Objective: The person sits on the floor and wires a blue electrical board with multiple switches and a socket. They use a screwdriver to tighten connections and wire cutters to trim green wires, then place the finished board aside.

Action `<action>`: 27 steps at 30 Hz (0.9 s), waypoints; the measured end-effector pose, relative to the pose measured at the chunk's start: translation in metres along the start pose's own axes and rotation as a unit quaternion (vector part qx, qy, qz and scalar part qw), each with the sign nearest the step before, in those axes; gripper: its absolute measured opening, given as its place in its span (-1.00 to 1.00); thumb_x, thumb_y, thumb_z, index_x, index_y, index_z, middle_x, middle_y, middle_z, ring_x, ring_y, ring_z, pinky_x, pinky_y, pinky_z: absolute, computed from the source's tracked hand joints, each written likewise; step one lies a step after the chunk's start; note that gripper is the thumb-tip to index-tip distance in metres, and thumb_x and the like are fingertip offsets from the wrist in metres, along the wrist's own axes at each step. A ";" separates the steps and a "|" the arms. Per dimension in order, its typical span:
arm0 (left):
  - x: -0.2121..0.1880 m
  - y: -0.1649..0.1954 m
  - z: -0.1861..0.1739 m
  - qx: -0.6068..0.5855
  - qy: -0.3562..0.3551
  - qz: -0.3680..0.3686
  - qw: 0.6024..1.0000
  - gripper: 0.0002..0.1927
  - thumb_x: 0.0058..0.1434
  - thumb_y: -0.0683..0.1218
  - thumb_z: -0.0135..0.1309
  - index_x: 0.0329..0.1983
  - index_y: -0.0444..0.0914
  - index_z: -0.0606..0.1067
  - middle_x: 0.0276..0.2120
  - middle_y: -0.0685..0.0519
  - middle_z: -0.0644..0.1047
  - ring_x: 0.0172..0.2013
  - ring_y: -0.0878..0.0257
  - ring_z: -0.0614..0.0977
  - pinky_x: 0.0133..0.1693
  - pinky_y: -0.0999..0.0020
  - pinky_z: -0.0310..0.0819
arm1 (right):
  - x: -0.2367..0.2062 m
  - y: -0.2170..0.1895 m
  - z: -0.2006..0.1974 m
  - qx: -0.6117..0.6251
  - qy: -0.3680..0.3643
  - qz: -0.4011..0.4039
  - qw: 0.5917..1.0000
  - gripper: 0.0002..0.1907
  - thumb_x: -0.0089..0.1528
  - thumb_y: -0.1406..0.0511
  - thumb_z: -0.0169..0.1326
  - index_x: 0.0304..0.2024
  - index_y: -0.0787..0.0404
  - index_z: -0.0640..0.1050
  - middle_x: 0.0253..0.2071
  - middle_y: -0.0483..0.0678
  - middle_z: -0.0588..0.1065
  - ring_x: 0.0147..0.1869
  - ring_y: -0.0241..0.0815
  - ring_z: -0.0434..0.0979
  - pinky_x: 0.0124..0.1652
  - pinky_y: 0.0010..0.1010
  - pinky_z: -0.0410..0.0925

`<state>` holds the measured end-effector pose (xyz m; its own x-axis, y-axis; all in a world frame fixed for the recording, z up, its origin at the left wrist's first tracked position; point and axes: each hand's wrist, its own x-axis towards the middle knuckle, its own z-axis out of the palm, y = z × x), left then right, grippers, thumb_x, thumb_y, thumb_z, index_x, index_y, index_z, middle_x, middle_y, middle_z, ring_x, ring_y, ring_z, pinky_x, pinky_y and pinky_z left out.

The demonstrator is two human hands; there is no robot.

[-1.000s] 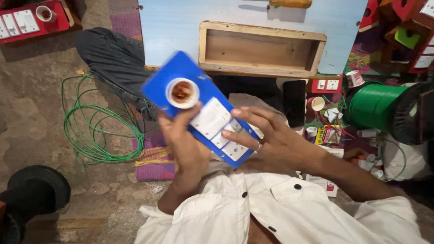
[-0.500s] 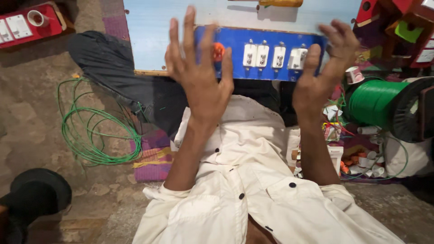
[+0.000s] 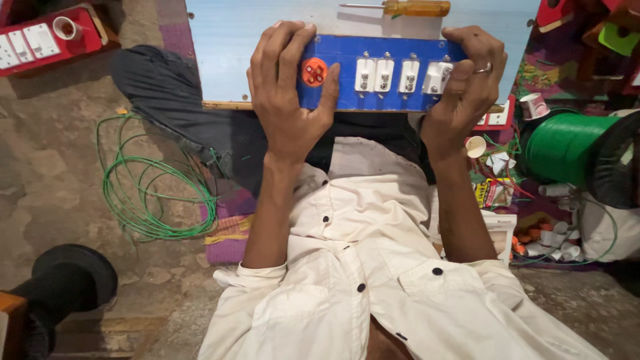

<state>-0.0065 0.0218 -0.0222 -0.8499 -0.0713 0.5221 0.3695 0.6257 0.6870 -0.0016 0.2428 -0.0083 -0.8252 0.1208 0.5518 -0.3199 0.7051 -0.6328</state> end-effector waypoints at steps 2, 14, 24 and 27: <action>-0.001 -0.002 -0.002 0.002 -0.012 0.002 1.000 -0.50 0.38 -0.02 0.29 0.32 -0.15 0.40 0.28 0.06 0.40 0.33 0.06 0.38 0.31 0.14 0.25 | 0.002 -0.003 -0.001 -0.002 -0.002 -0.004 1.000 -0.41 0.58 -0.02 -0.33 0.12 0.30 0.53 0.11 0.10 0.49 0.20 0.05 0.44 0.20 -0.17 0.30; -0.011 0.015 -0.077 -0.070 -0.056 -0.003 0.996 -0.22 0.17 0.12 0.34 0.39 -0.21 0.33 0.39 -0.10 0.24 0.35 -0.03 0.29 0.39 0.07 0.15 | -0.019 0.037 -0.035 0.146 -0.017 -0.030 0.989 -0.41 0.58 -0.01 -0.40 0.30 0.38 0.25 0.26 0.14 0.29 0.34 -0.01 0.30 0.29 -0.16 0.22; -0.127 -0.031 -0.118 0.060 -0.573 -0.252 0.777 -0.40 0.03 -0.21 0.19 0.16 -0.27 0.30 -0.16 -0.33 0.56 -0.13 -0.21 0.63 -0.11 -0.01 0.49 | -0.067 0.160 -0.123 0.118 0.103 0.156 0.975 -0.66 0.59 0.14 -0.18 -0.10 0.27 0.42 -0.19 -0.12 0.37 -0.15 -0.31 0.33 -0.07 -0.46 0.29; -0.149 -0.042 -0.110 0.107 -0.624 -0.286 0.719 -0.24 0.04 -0.25 0.13 0.32 -0.30 0.14 -0.22 -0.40 0.58 -0.13 -0.28 0.64 -0.10 -0.11 0.48 | -0.041 0.144 -0.101 0.137 0.150 0.099 0.974 -0.67 0.57 0.14 -0.16 -0.07 0.27 0.43 -0.17 -0.11 0.38 -0.12 -0.30 0.34 -0.05 -0.46 0.29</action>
<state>0.1459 -0.0789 -0.0737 -0.5647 0.3048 -0.7670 -0.1272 0.8861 0.4458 0.0331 0.4099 -0.0672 -0.7230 0.4643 0.5116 -0.3142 0.4385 -0.8420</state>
